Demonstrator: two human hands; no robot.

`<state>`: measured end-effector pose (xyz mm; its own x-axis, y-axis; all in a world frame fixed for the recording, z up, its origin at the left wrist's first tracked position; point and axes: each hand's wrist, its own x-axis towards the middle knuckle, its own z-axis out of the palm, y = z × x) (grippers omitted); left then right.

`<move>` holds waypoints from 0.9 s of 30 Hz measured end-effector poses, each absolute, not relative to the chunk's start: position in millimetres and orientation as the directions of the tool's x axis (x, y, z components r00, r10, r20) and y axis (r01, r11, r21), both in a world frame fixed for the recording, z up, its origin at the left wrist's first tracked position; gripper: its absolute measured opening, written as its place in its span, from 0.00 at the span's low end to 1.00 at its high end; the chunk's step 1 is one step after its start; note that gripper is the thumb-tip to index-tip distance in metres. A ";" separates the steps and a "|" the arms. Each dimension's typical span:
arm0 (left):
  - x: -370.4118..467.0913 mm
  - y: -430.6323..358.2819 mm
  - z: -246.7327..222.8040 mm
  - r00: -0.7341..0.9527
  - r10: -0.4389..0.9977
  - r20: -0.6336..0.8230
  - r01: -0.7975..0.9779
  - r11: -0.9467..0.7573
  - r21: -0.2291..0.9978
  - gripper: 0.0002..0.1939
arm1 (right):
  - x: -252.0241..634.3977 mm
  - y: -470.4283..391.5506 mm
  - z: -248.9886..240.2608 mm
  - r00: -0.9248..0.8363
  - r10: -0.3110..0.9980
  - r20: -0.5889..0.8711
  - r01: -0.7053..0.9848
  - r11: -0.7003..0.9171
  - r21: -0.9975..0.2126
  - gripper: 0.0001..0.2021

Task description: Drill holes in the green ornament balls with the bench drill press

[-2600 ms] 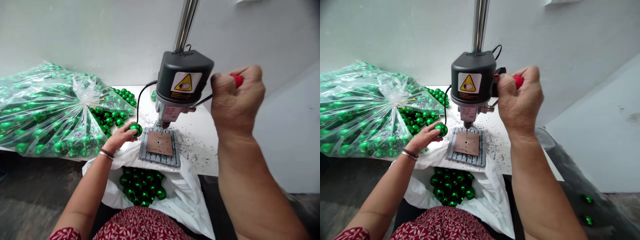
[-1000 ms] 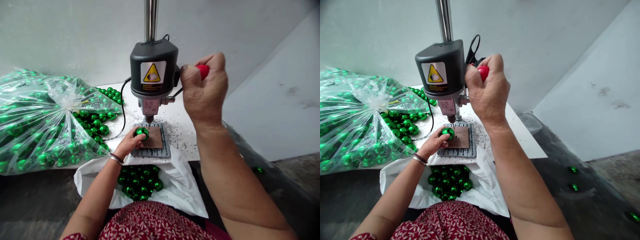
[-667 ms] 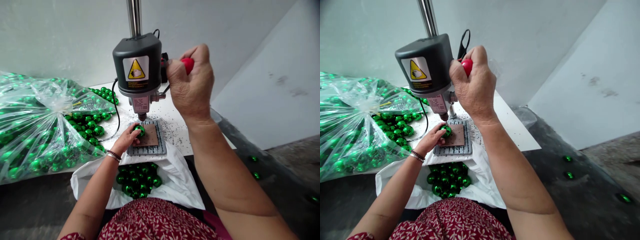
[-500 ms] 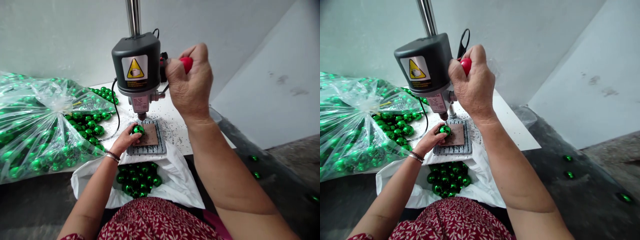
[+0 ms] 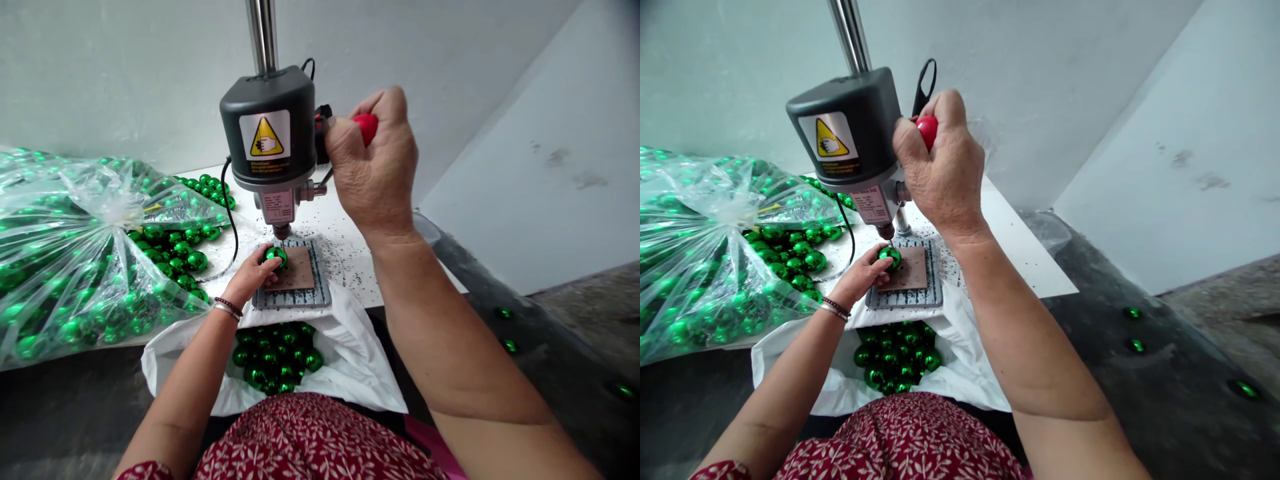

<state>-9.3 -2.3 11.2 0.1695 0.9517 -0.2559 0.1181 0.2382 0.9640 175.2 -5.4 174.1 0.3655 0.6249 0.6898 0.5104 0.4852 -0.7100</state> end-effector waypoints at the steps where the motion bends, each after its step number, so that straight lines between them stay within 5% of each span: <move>1: -7.8 -2.9 12.7 0.161 0.951 -0.264 0.115 0.247 0.962 0.30 | 175.4 -5.5 174.5 0.370 0.629 0.683 0.510 0.477 -0.716 0.12; 9: 4.7 -5.6 18.8 0.150 0.938 -0.312 0.045 0.309 0.950 0.28 | 176.7 -6.2 174.0 0.350 0.634 0.690 0.515 0.485 -0.707 0.12; 15: 5.4 -9.6 7.7 0.115 0.969 -0.218 0.238 0.186 0.953 0.30 | 176.3 -7.4 174.5 0.337 0.647 0.683 0.517 0.479 -0.709 0.12; 19: 7.7 -9.9 4.0 0.084 0.989 -0.124 0.210 0.104 0.972 0.30 | 177.7 -6.2 172.9 0.316 0.634 0.706 0.514 0.511 -0.689 0.12; 27: 13.4 -10.3 16.7 0.076 0.990 -0.121 0.377 0.084 0.922 0.26 | 179.4 -17.1 156.1 0.287 0.563 0.775 0.534 0.578 -0.617 0.11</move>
<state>13.4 -10.3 16.7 0.0756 0.9898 -0.1208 0.3772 0.0837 0.9223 179.4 -17.1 156.1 0.2867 0.5628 0.7753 0.5337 0.5782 -0.6171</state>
